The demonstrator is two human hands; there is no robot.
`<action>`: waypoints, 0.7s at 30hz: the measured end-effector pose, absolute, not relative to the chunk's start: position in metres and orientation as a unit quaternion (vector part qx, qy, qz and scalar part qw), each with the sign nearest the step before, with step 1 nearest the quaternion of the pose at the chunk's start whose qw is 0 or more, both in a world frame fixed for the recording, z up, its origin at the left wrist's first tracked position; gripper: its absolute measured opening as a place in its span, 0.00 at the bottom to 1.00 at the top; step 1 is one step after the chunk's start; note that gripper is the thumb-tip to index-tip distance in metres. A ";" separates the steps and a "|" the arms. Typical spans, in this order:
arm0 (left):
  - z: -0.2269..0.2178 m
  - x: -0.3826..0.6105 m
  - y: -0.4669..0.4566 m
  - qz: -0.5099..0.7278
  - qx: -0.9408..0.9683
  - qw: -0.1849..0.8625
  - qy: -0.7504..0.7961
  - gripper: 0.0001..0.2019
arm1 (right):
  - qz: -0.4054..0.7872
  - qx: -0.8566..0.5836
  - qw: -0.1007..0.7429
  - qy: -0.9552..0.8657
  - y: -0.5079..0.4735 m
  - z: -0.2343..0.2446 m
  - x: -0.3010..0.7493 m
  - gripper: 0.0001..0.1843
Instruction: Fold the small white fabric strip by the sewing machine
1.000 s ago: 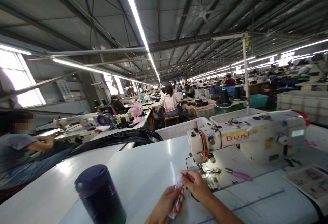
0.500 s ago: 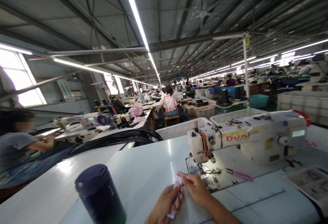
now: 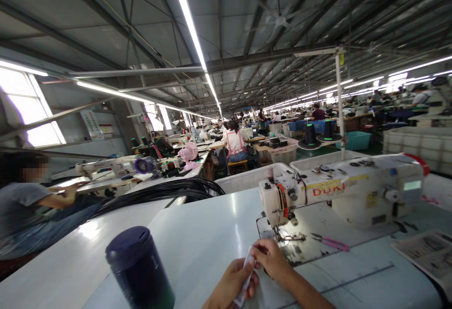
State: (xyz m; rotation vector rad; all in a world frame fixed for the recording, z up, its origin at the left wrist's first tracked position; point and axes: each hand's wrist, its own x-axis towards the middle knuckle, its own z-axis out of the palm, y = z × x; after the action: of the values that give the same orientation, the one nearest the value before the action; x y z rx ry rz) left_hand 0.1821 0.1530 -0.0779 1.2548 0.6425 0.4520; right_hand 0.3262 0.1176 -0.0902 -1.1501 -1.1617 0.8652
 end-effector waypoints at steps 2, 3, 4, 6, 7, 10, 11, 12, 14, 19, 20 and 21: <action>-0.076 0.182 0.153 0.211 0.537 0.758 0.304 0.33 | 0.369 -0.499 0.619 -0.482 0.121 -0.092 0.328 0.19; -0.075 0.182 0.153 0.215 0.522 0.767 0.304 0.32 | 0.358 -0.506 0.626 -0.472 0.122 -0.094 0.329 0.20; -0.075 0.181 0.153 0.220 0.515 0.772 0.300 0.30 | 0.351 -0.511 0.632 -0.466 0.124 -0.095 0.330 0.20; -0.075 0.181 0.153 0.234 0.525 0.767 0.286 0.27 | 0.340 -0.518 0.634 -0.462 0.125 -0.096 0.331 0.20; -0.076 0.181 0.154 0.240 0.540 0.757 0.278 0.26 | 0.341 -0.519 0.632 -0.465 0.125 -0.096 0.332 0.21; -0.079 0.180 0.158 0.248 0.582 0.726 0.270 0.25 | 0.353 -0.512 0.628 -0.467 0.123 -0.093 0.331 0.20; -0.080 0.180 0.158 0.246 0.591 0.718 0.273 0.26 | 0.356 -0.510 0.629 -0.467 0.122 -0.091 0.331 0.20; -0.081 0.180 0.159 0.245 0.597 0.713 0.275 0.26 | 0.360 -0.506 0.629 -0.468 0.122 -0.091 0.331 0.20; -0.080 0.180 0.158 0.241 0.596 0.715 0.276 0.26 | 0.359 -0.506 0.628 -0.470 0.122 -0.091 0.331 0.21; -0.075 0.182 0.155 0.247 0.544 0.751 0.280 0.26 | 0.327 -0.533 0.634 -0.455 0.129 -0.102 0.333 0.21; -0.076 0.183 0.156 0.256 0.543 0.746 0.287 0.27 | 0.322 -0.537 0.634 -0.453 0.131 -0.104 0.334 0.21; -0.077 0.184 0.158 0.266 0.546 0.737 0.296 0.27 | 0.319 -0.541 0.635 -0.451 0.133 -0.107 0.335 0.21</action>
State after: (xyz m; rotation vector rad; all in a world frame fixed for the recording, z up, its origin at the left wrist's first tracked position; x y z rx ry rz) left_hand 0.1839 0.1576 -0.0772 1.1994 0.6509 0.5849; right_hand 0.3348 0.1325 -0.1068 -1.2367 -1.0299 0.7290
